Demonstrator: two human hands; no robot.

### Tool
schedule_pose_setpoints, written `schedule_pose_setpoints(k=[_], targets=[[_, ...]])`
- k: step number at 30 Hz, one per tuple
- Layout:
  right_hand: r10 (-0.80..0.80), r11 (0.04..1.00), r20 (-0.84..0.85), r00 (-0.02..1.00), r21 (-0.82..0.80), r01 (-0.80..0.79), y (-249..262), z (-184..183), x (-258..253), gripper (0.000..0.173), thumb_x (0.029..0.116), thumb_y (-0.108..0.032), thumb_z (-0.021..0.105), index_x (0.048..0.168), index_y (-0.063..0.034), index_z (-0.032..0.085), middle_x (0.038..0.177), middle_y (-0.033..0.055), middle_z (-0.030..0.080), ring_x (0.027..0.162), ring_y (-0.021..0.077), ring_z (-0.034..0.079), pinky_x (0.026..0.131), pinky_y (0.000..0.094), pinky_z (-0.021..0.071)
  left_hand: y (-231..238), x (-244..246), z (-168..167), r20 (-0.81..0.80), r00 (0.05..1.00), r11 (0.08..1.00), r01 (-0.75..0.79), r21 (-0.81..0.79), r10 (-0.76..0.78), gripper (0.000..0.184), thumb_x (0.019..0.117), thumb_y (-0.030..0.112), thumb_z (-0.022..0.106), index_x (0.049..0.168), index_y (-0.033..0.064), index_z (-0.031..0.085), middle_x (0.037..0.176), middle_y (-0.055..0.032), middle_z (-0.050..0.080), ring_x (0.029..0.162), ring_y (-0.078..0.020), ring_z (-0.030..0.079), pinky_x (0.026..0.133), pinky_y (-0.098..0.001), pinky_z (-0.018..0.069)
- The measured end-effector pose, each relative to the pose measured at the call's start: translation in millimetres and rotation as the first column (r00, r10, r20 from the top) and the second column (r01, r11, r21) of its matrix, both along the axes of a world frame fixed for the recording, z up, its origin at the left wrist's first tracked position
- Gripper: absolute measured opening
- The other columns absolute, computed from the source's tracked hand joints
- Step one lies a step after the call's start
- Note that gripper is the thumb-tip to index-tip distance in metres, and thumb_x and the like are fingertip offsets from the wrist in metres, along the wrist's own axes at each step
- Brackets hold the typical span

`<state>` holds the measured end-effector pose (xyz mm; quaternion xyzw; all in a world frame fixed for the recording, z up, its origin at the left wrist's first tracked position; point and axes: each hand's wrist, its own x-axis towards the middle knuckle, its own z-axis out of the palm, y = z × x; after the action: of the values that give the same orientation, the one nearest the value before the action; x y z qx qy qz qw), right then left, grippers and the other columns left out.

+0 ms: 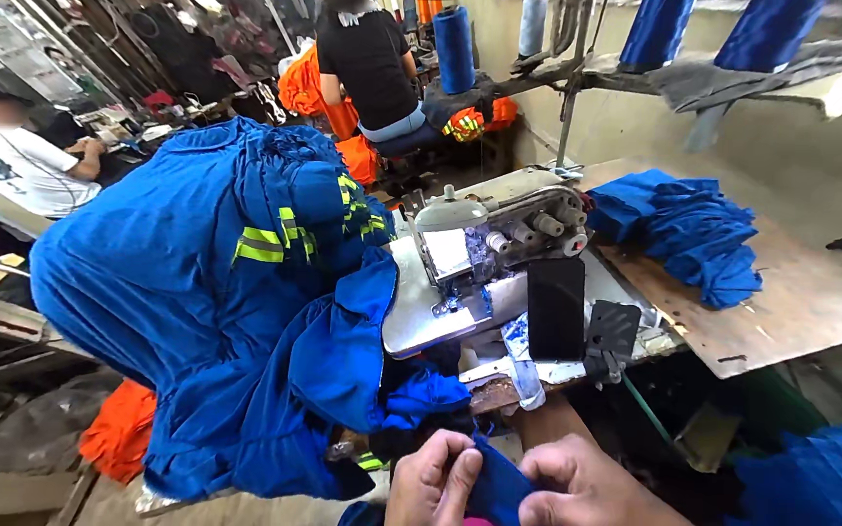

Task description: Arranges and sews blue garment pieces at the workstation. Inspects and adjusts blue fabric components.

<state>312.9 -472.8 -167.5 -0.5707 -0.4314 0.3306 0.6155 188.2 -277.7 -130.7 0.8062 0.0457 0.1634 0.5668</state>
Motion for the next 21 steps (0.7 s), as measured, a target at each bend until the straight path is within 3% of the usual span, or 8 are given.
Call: schedule_pose_setpoints(k=[4,8,10,12,15,18,21], targets=[[0.043,0.999,0.036,0.998,-0.035,-0.042,-2,-5,0,0.026,0.0984,-0.027,0.070,0.094,-0.0015,0.074,0.078,0.0002,0.071,0.069,-0.0006,0.064,0.064,0.0198,0.0539,1,-2,-12,0.003,1.000,1.000,-0.031,0.007,0.031,0.017,0.1030,0.017,0.061,0.101,0.0013,0.069,0.086,-0.0012,0.071,0.076,-0.0028,0.068,0.068,-0.0210,0.0585],[-0.098,0.994,-0.014,0.995,0.039,0.098,3,-19,-8,0.022,0.0964,-0.022,0.072,0.091,-0.0004,0.075,0.091,0.0034,0.070,0.087,0.0053,0.065,0.078,0.0225,0.0554,-6,-3,-16,0.153,0.971,0.909,-0.227,0.350,0.184,0.028,0.0996,0.032,0.067,0.095,0.0053,0.071,0.088,-0.0037,0.069,0.081,-0.0073,0.066,0.074,-0.0246,0.0581],[-0.192,0.981,-0.143,0.971,0.006,0.195,3,-17,-17,0.014,0.0943,-0.016,0.074,0.093,-0.0012,0.075,0.090,0.0018,0.074,0.083,0.0057,0.070,0.077,0.0259,0.0609,-23,-12,-5,0.118,0.984,0.909,-0.171,0.380,0.136,0.029,0.0958,0.029,0.072,0.086,0.0020,0.071,0.077,-0.0082,0.069,0.072,-0.0128,0.067,0.068,-0.0284,0.0585],[-0.242,0.970,-0.217,0.946,-0.042,0.238,2,-10,-25,0.011,0.0961,-0.012,0.070,0.093,-0.0017,0.074,0.085,0.0004,0.074,0.077,0.0052,0.070,0.073,0.0265,0.0602,-40,-16,-10,0.027,0.996,0.911,-0.092,0.402,0.088,0.030,0.0944,0.028,0.074,0.087,-0.0007,0.071,0.078,-0.0115,0.069,0.072,-0.0176,0.069,0.067,-0.0321,0.0592],[-0.320,0.947,-0.158,0.934,-0.072,0.312,1,-8,-32,0.016,0.0992,-0.011,0.065,0.089,-0.0010,0.073,0.085,0.0015,0.073,0.078,0.0072,0.070,0.075,0.0283,0.0618,-47,-11,-28,-0.001,0.994,0.896,-0.097,0.433,0.108,0.015,0.0919,0.014,0.073,0.088,-0.0002,0.072,0.083,-0.0114,0.072,0.077,-0.0186,0.071,0.072,-0.0318,0.0605],[-0.367,0.930,-0.129,0.921,-0.066,0.361,-3,-13,-34,0.017,0.0986,-0.010,0.065,0.088,-0.0014,0.074,0.088,0.0015,0.074,0.083,0.0076,0.071,0.079,0.0285,0.0612,-46,-7,-33,0.010,0.996,0.888,-0.082,0.452,0.087,0.013,0.0954,0.011,0.068,0.086,0.0021,0.072,0.082,-0.0089,0.071,0.078,-0.0170,0.071,0.070,-0.0300,0.0599],[-0.382,0.923,-0.145,0.913,-0.100,0.370,-5,-11,-37,0.012,0.0947,-0.014,0.072,0.090,-0.0029,0.076,0.089,0.0009,0.074,0.081,0.0065,0.070,0.076,0.0267,0.0606,-38,-4,-34,-0.043,0.999,0.943,0.012,0.332,0.002,0.013,0.0963,0.010,0.066,0.090,0.0004,0.073,0.085,-0.0100,0.071,0.079,-0.0168,0.070,0.071,-0.0316,0.0595]])
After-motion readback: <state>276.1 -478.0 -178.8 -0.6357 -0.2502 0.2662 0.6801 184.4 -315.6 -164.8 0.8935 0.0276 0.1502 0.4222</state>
